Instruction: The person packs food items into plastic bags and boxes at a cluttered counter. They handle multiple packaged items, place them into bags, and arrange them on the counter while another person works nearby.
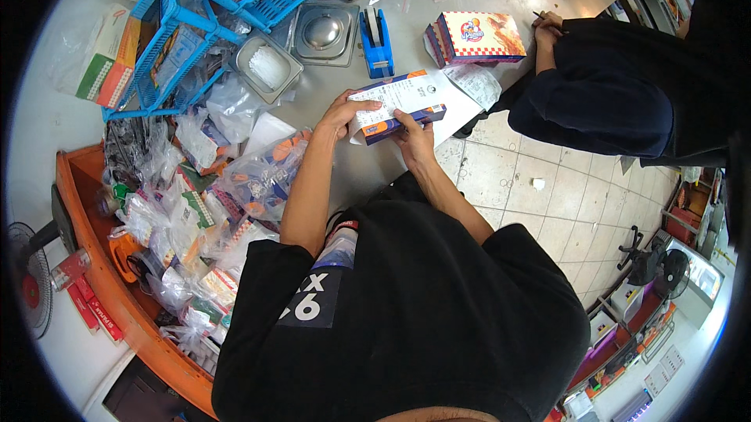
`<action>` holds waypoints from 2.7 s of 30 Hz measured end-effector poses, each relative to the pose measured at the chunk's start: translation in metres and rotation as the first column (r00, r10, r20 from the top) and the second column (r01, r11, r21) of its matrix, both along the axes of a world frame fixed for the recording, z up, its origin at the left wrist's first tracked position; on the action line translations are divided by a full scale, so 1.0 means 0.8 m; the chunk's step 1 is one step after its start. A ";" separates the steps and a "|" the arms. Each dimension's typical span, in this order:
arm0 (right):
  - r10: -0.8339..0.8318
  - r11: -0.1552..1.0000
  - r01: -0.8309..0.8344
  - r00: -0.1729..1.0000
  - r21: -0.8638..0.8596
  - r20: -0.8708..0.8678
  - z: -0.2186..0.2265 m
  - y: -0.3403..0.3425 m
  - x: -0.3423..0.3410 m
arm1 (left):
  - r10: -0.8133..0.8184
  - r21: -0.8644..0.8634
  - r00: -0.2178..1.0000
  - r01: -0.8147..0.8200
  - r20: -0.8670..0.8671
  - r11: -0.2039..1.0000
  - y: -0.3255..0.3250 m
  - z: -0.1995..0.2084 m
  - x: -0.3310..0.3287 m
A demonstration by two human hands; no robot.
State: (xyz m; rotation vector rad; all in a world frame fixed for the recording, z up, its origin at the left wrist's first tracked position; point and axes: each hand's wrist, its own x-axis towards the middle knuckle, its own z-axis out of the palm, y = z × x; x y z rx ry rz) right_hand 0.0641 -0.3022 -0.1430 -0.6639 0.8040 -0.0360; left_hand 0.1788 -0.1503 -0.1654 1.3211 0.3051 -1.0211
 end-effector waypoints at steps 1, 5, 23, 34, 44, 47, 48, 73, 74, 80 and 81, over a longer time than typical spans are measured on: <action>-0.007 1.000 0.007 1.000 -0.006 -0.005 -0.004 -0.001 -0.001 | -0.016 0.038 1.000 0.016 0.015 0.999 0.001 0.005 -0.003; 0.002 0.986 -0.008 0.999 -0.164 -0.038 -0.019 -0.005 -0.027 | -0.444 0.605 0.863 0.226 0.239 0.764 0.005 0.021 0.005; 0.106 0.936 -0.095 0.994 -0.339 0.012 -0.072 -0.013 -0.005 | 0.160 0.310 0.793 -0.404 0.588 0.861 -0.071 -0.028 0.037; 0.488 0.872 -0.400 0.760 -0.283 0.429 0.109 -0.040 0.002 | 0.728 -0.333 0.686 -0.684 0.009 0.649 0.029 0.151 -0.082; 0.817 0.548 -0.736 0.369 -0.397 0.444 0.193 0.063 0.073 | 0.242 0.285 0.342 -0.928 0.908 0.240 0.150 0.206 -0.184; 0.814 0.552 -0.731 0.367 -0.402 0.451 0.200 0.096 0.082 | -0.252 0.601 0.606 -0.792 0.755 -0.107 0.192 0.205 -0.208; 0.814 0.552 -0.724 0.361 -0.414 0.455 0.198 0.105 0.090 | -0.223 0.622 0.642 -0.766 0.733 -0.159 0.201 0.206 -0.217; 0.557 -0.236 -0.157 -0.831 -0.959 0.000 0.196 0.296 0.146 | 0.696 -0.225 0.293 -0.804 0.656 0.551 0.315 0.217 -0.284; 0.550 -0.329 -0.130 -0.831 -0.935 -0.078 0.191 0.295 0.154 | 0.698 -0.253 0.291 -0.785 0.655 0.565 0.309 0.220 -0.282; 0.516 -0.660 -0.170 -0.811 -0.732 -0.276 0.190 0.289 0.165 | 0.687 -0.413 0.250 -0.644 0.682 0.644 0.287 0.209 -0.283; 0.509 -0.688 -0.156 -0.799 -0.709 -0.319 0.197 0.282 0.167 | 0.693 -0.417 0.225 -0.659 0.685 0.626 0.284 0.207 -0.284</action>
